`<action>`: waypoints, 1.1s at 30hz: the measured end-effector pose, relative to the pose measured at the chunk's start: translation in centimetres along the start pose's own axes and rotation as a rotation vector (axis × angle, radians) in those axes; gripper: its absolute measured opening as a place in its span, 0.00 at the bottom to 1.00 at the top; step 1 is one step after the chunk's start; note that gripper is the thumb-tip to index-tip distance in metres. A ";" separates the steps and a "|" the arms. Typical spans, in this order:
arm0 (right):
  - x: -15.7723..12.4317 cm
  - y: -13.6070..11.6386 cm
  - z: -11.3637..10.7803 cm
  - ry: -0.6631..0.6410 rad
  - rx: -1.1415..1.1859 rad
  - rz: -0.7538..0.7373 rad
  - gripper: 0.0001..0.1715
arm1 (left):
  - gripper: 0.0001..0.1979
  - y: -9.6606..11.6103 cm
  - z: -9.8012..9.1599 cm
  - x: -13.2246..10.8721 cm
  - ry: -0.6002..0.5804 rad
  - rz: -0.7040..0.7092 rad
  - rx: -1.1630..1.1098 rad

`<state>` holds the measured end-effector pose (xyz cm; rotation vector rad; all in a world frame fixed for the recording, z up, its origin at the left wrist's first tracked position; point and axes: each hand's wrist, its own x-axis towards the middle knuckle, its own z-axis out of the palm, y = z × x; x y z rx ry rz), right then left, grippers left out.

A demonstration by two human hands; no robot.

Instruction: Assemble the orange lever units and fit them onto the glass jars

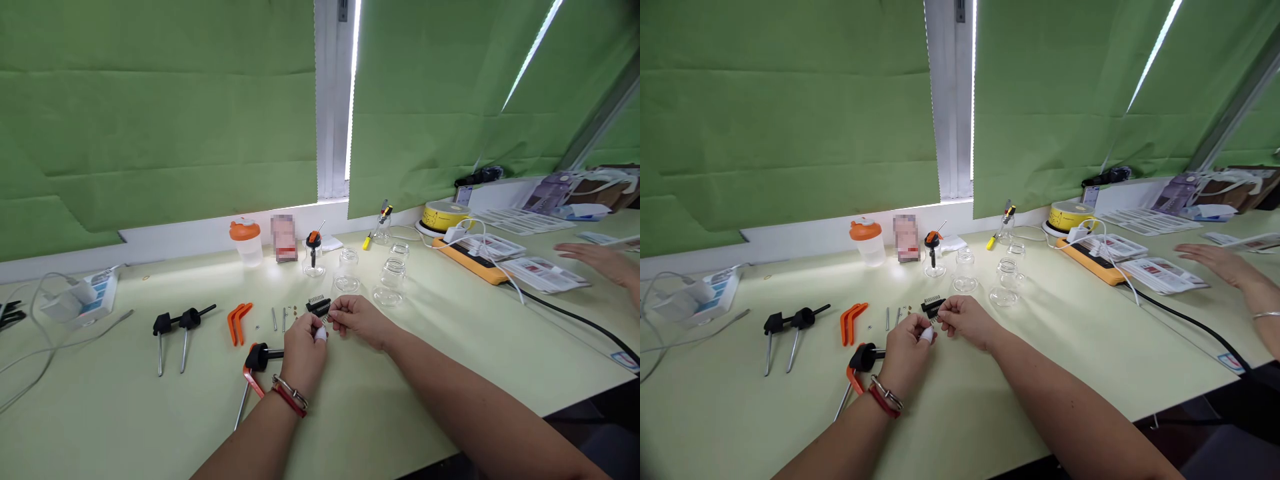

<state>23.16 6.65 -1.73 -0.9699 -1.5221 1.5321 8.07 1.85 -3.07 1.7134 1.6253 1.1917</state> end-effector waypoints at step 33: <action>0.7 1.0 -1.2 -0.016 -0.102 -0.018 0.13 | 0.05 1.7 -0.7 -0.6 -0.091 0.041 0.178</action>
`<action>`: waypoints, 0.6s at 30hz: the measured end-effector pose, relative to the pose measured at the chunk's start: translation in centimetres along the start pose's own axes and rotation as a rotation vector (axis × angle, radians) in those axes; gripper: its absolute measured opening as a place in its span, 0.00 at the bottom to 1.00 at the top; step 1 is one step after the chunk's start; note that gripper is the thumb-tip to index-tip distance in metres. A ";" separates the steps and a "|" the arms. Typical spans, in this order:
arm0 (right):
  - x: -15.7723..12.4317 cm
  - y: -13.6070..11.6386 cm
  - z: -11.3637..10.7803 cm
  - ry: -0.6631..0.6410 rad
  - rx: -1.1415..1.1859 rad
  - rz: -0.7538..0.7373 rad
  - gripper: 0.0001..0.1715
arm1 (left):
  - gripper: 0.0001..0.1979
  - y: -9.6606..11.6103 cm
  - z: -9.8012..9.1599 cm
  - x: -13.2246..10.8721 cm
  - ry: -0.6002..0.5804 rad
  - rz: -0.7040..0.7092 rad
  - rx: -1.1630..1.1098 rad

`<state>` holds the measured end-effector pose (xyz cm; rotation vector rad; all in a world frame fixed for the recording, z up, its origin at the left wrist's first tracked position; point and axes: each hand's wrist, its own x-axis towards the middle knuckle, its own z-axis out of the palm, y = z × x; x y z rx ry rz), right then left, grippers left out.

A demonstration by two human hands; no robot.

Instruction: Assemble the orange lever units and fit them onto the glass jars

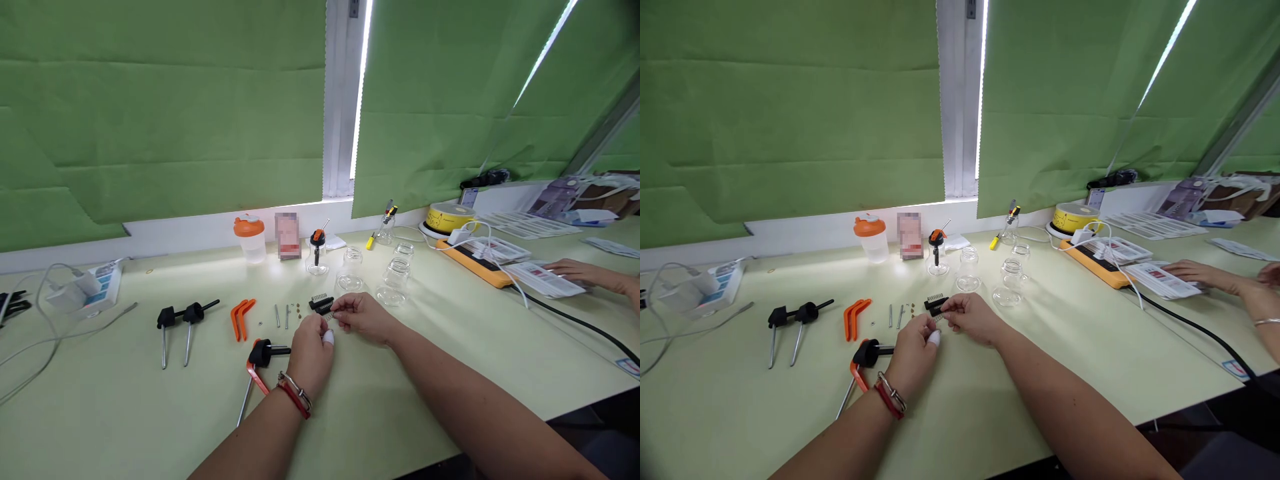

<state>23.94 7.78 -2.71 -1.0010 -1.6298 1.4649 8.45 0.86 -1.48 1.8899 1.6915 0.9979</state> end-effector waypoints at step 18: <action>1.0 0.1 0.5 0.149 -1.015 -0.353 0.05 | 0.03 2.5 0.3 -3.9 -0.452 0.805 0.496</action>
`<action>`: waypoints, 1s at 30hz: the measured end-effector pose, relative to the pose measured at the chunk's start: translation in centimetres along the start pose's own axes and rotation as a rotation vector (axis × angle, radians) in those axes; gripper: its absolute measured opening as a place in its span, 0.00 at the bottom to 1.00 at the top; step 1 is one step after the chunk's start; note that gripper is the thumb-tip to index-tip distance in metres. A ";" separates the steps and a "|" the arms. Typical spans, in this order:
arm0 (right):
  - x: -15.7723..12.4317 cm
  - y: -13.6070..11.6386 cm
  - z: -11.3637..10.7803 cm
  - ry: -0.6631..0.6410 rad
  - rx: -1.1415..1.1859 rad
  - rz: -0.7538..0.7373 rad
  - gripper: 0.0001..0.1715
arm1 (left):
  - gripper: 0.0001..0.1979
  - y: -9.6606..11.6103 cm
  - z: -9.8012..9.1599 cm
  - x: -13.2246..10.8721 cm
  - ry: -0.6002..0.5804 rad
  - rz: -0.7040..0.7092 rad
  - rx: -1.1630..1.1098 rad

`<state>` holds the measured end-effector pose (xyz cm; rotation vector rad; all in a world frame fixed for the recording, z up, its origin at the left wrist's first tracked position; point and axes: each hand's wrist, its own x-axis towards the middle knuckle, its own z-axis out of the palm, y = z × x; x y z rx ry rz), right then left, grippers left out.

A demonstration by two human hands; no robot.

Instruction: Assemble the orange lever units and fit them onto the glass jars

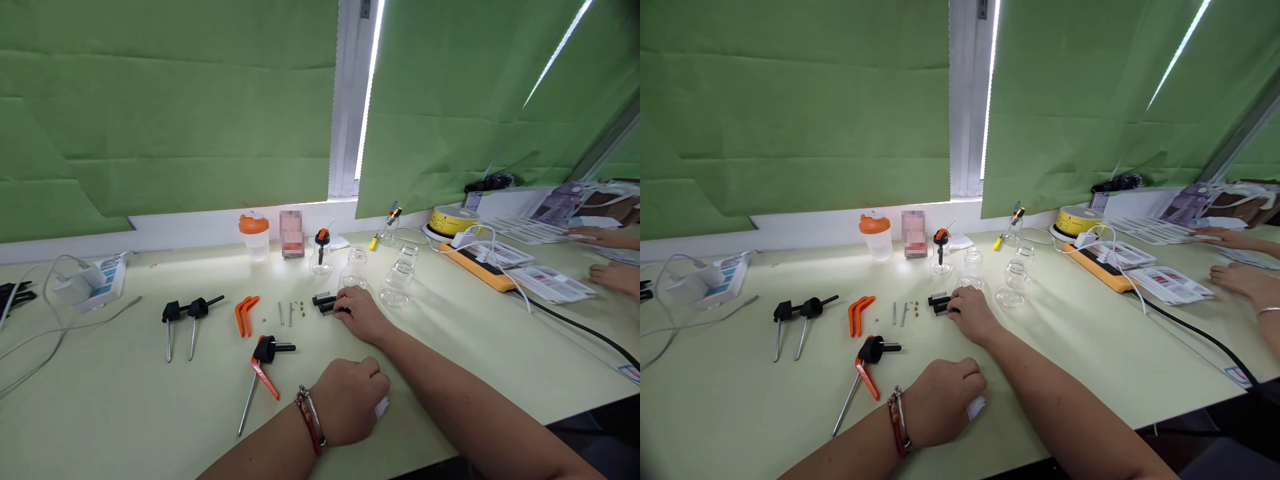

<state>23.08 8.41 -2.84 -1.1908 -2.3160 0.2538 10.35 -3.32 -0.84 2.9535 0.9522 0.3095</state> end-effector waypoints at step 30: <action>-1.2 -5.1 -0.1 -0.109 0.317 -0.097 0.15 | 0.10 -5.8 -5.6 -9.1 -0.098 -1.033 -0.081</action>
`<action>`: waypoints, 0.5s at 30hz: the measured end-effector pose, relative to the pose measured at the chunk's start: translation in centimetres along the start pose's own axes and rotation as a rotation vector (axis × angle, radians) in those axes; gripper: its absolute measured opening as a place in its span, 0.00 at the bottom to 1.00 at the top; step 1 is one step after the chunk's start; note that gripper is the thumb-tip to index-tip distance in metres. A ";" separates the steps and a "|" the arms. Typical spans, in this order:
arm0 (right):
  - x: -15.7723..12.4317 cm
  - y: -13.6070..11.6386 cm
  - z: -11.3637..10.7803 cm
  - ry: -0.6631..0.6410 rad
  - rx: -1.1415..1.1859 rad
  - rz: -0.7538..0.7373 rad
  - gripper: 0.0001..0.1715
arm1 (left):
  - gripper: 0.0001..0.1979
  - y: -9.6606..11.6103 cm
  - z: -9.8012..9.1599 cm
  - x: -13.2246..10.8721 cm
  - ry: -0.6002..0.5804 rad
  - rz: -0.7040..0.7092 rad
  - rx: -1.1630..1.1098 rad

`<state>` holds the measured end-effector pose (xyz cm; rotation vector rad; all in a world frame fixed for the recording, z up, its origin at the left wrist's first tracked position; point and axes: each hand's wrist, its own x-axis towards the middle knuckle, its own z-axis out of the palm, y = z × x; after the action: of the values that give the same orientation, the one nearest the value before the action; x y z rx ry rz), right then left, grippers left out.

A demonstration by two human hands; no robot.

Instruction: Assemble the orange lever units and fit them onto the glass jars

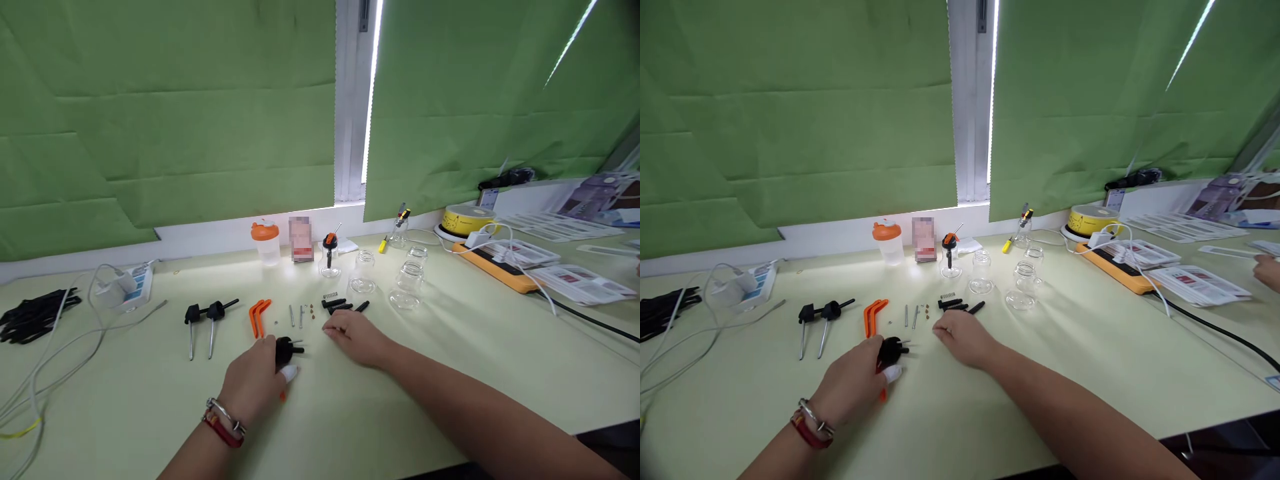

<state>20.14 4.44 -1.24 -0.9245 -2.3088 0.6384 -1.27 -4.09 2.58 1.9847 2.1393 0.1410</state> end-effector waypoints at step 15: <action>1.4 -3.3 3.3 -0.217 0.557 0.504 0.20 | 0.04 0.0 0.3 2.9 -0.065 0.296 -0.264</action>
<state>15.67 2.63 -1.21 -1.1952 -1.8890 1.5622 -1.41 -1.20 2.02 2.0979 1.6772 0.3798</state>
